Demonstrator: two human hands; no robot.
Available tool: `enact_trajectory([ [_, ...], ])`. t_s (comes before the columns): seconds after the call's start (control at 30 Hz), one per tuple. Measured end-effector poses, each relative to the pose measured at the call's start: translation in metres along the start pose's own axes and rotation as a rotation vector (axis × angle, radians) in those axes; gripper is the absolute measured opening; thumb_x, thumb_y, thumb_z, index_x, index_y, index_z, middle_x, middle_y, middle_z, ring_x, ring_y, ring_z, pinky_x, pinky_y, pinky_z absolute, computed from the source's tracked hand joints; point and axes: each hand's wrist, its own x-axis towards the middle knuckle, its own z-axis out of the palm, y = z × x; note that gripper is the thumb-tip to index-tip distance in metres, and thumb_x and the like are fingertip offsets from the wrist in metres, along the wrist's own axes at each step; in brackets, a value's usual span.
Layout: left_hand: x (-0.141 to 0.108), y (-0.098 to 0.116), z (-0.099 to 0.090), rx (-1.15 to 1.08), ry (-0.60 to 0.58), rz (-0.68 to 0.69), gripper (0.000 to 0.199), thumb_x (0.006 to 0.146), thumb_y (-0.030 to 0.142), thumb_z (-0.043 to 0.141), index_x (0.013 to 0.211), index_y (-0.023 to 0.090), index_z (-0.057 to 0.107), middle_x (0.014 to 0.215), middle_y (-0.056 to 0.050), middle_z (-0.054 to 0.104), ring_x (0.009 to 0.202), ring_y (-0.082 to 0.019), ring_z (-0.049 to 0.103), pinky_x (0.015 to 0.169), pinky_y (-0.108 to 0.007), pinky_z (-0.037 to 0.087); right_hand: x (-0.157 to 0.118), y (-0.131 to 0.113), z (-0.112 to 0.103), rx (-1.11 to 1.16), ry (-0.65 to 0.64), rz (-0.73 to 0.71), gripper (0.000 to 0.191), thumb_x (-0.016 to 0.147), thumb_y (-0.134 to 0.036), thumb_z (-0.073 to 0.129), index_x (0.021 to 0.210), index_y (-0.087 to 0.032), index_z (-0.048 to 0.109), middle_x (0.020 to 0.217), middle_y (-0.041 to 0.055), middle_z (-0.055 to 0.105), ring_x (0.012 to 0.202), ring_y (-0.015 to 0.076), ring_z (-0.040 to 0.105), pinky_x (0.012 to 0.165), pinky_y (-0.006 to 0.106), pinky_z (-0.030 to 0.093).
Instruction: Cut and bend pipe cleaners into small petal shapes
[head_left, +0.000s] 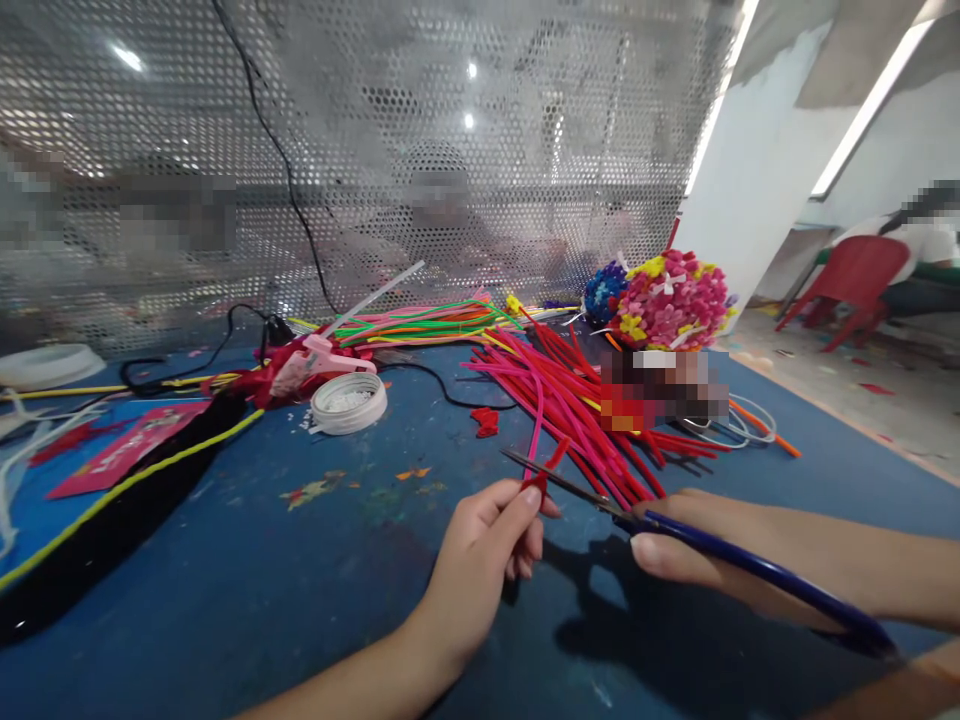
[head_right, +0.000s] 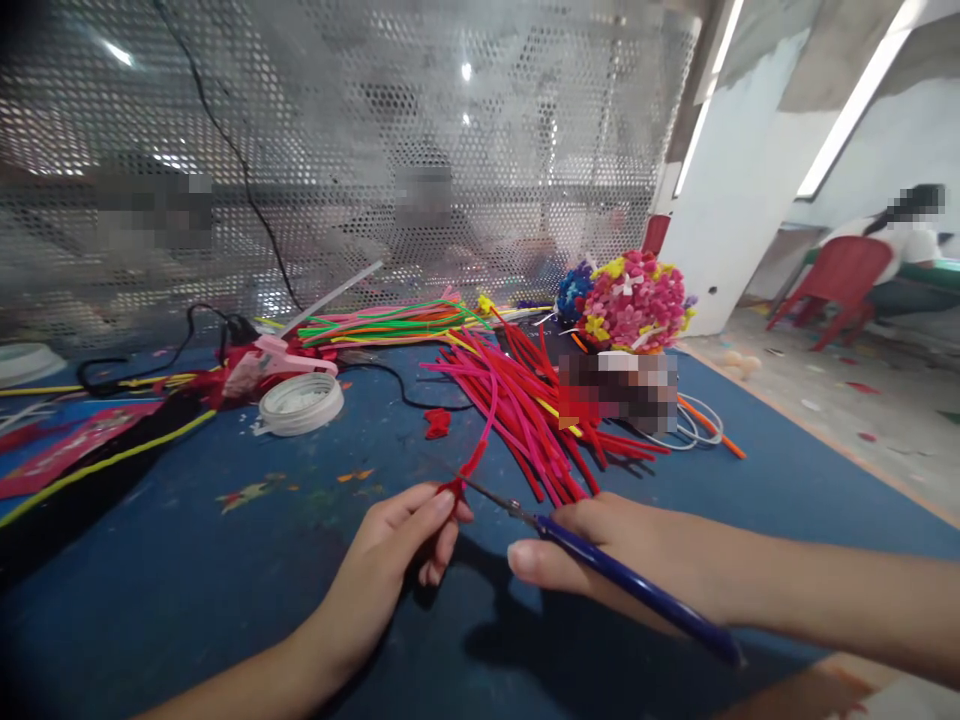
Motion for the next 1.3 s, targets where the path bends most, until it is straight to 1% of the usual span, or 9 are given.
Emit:
enact_trajectory([
  [0.13, 0.000, 0.001, 0.000, 0.004, -0.015, -0.017, 0.029, 0.081, 0.037, 0.048, 0.069, 0.013, 0.059, 0.047, 0.004, 0.047, 0.041, -0.006, 0.040, 0.042, -0.017, 0.029, 0.001, -0.012, -0.004, 0.087, -0.183, 0.068, 0.053, 0.080, -0.068, 0.031, 0.065, -0.020, 0.046, 0.056, -0.0015, 0.043, 0.046, 0.0093, 0.041, 0.040, 0.021, 0.034],
  [0.3, 0.002, 0.001, -0.001, 0.018, -0.031, -0.034, 0.028, 0.080, 0.037, 0.047, 0.066, 0.015, 0.056, 0.046, 0.004, 0.047, 0.041, -0.006, 0.040, 0.043, -0.017, 0.029, -0.001, -0.016, -0.005, 0.143, -0.165, 0.164, 0.052, 0.078, -0.068, 0.035, 0.058, -0.020, 0.042, 0.048, -0.0020, 0.039, 0.039, 0.0089, 0.038, 0.035, 0.021, 0.029],
  [0.4, 0.001, 0.001, -0.001, 0.057, -0.057, -0.044, 0.029, 0.080, 0.037, 0.046, 0.063, 0.015, 0.055, 0.045, 0.004, 0.046, 0.042, -0.007, 0.040, 0.044, -0.018, 0.029, -0.002, -0.012, -0.001, 0.085, -0.184, 0.140, 0.054, 0.079, -0.068, 0.032, 0.056, -0.020, 0.040, 0.046, -0.0023, 0.037, 0.039, 0.0087, 0.035, 0.036, 0.021, 0.026],
  [0.53, -0.001, 0.002, 0.001, 0.121, -0.086, -0.026, 0.032, 0.082, 0.038, 0.043, 0.061, 0.016, 0.053, 0.044, 0.004, 0.045, 0.043, -0.008, 0.040, 0.045, -0.019, 0.029, 0.001, -0.003, 0.007, 0.004, -0.087, 0.095, 0.055, 0.083, -0.065, 0.027, 0.057, -0.018, 0.039, 0.052, -0.0021, 0.037, 0.045, 0.0077, 0.030, 0.040, 0.021, 0.025],
  [0.63, -0.002, 0.002, 0.001, 0.160, -0.110, -0.019, 0.032, 0.084, 0.038, 0.042, 0.062, 0.017, 0.053, 0.045, 0.004, 0.045, 0.044, -0.008, 0.040, 0.045, -0.018, 0.030, 0.003, 0.004, 0.011, 0.000, -0.042, 0.075, 0.058, 0.082, -0.068, 0.025, 0.057, -0.018, 0.039, 0.051, -0.0022, 0.039, 0.045, 0.0074, 0.031, 0.040, 0.020, 0.026],
  [0.8, -0.004, 0.000, 0.001, 0.200, -0.099, -0.014, 0.031, 0.084, 0.039, 0.043, 0.065, 0.017, 0.054, 0.049, 0.004, 0.046, 0.045, -0.008, 0.042, 0.045, -0.018, 0.032, 0.004, 0.012, 0.006, 0.170, -0.198, 0.143, 0.070, 0.075, -0.076, 0.019, 0.045, -0.017, 0.041, 0.042, 0.0029, 0.046, 0.041, 0.0112, 0.046, 0.046, 0.023, 0.040],
  [0.93, 0.002, -0.001, -0.004, 0.160, -0.010, 0.001, 0.029, 0.083, 0.039, 0.043, 0.067, 0.016, 0.053, 0.051, 0.005, 0.046, 0.045, -0.007, 0.043, 0.044, -0.017, 0.032, -0.001, 0.019, -0.002, 0.118, -0.066, 0.000, 0.070, 0.080, -0.071, 0.018, 0.062, -0.016, 0.058, 0.064, 0.0083, 0.063, 0.062, 0.0176, 0.059, 0.062, 0.027, 0.047],
  [1.1, 0.007, 0.000, -0.007, 0.126, 0.035, -0.009, 0.028, 0.082, 0.039, 0.043, 0.067, 0.016, 0.052, 0.052, 0.005, 0.044, 0.043, -0.007, 0.041, 0.041, -0.017, 0.029, -0.003, 0.029, -0.009, -0.180, 0.154, -0.095, 0.054, 0.074, -0.067, 0.043, 0.087, -0.019, 0.063, 0.083, 0.0115, 0.067, 0.070, 0.0253, 0.061, 0.058, 0.032, 0.046],
  [1.3, 0.008, 0.000, -0.006, 0.141, 0.066, 0.015, 0.029, 0.082, 0.042, 0.044, 0.071, 0.016, 0.052, 0.054, 0.005, 0.044, 0.043, -0.007, 0.042, 0.041, -0.017, 0.030, -0.002, 0.046, -0.006, -0.567, 0.217, -0.105, 0.048, 0.071, -0.064, 0.049, 0.075, -0.018, 0.061, 0.073, 0.0110, 0.065, 0.064, 0.0279, 0.061, 0.054, 0.032, 0.038],
])
